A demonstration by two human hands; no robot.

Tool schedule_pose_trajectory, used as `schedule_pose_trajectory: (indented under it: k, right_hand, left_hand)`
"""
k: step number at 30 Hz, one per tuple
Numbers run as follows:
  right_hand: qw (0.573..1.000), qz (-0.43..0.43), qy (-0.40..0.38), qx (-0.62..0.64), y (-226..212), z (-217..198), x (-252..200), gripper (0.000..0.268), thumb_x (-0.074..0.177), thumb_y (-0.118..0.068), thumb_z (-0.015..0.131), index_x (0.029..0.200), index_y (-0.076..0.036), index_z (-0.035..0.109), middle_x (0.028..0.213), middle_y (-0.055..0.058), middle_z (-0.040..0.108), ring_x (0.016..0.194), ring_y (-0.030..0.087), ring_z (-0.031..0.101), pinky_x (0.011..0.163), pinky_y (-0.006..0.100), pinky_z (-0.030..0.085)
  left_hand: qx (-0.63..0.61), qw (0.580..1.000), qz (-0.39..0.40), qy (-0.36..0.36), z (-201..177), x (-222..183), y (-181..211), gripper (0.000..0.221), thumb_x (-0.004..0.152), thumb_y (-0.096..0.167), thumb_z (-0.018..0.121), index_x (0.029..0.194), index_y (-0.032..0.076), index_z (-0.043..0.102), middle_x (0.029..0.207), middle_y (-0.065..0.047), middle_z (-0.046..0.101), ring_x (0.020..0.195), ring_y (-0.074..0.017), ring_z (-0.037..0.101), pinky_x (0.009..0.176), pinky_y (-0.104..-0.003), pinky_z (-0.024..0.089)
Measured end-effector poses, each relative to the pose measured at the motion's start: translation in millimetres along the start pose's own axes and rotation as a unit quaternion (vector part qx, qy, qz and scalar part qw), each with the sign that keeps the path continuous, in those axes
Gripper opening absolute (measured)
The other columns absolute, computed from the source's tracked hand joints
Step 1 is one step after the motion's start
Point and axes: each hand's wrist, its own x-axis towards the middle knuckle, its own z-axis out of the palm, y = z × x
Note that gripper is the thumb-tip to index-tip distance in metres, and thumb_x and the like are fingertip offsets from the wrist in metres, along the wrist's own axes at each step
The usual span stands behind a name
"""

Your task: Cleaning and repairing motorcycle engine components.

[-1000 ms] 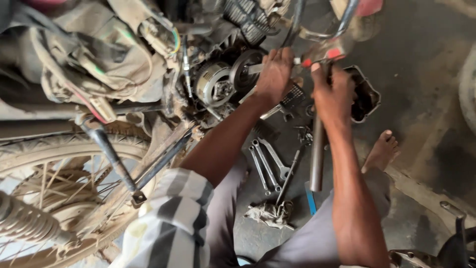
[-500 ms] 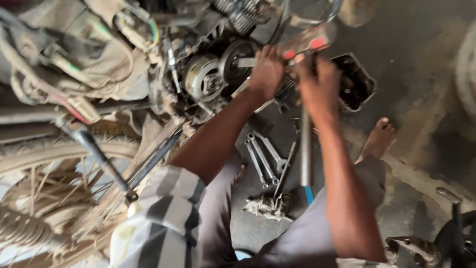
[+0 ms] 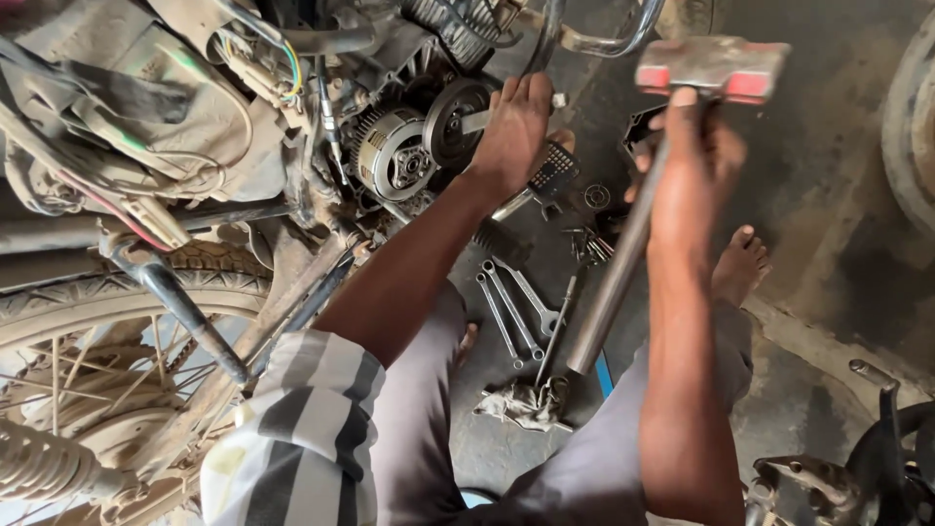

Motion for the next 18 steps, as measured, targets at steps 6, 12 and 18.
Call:
schedule_pose_trajectory:
  k: [6,12,18]
  right_hand:
    - [0.999,0.020,0.015,0.040,10.1,-12.8,7.8,0.037,0.107,-0.037,0.067,0.098,-0.002,0.061,0.091,0.005,0.062,0.065,0.012,0.060,0.041,0.029,0.047]
    - [1.000,0.012,-0.016,0.024,6.3,-2.5,2.6,0.035,0.106,-0.039,0.066,0.102,-0.004,0.064,0.090,0.003,0.059,0.063,0.010,0.059,0.041,0.028,0.047]
    - [0.997,0.020,-0.039,-0.056,29.6,19.5,10.9,0.038,0.106,-0.043,0.064,0.098,-0.007,0.064,0.081,-0.002,0.058,0.059,0.007,0.058,0.043,0.024,0.044]
  left_hand:
    - [0.009,0.998,-0.055,-0.035,12.2,6.4,-9.2,0.057,0.080,0.022,0.088,0.112,0.005,0.043,0.107,-0.021,0.061,0.108,-0.0350,0.056,0.096,-0.049,0.044]
    - [0.019,0.998,-0.056,-0.018,5.5,10.8,-2.4,0.062,0.075,0.024,0.092,0.106,0.003,0.043,0.105,-0.027,0.061,0.111,-0.0431,0.053,0.099,-0.054,0.042]
    - [0.045,0.995,-0.087,-0.015,34.1,14.4,-28.2,0.044,0.089,0.006,0.080,0.112,0.005,0.043,0.113,-0.026,0.062,0.116,-0.0411,0.056,0.104,-0.054,0.043]
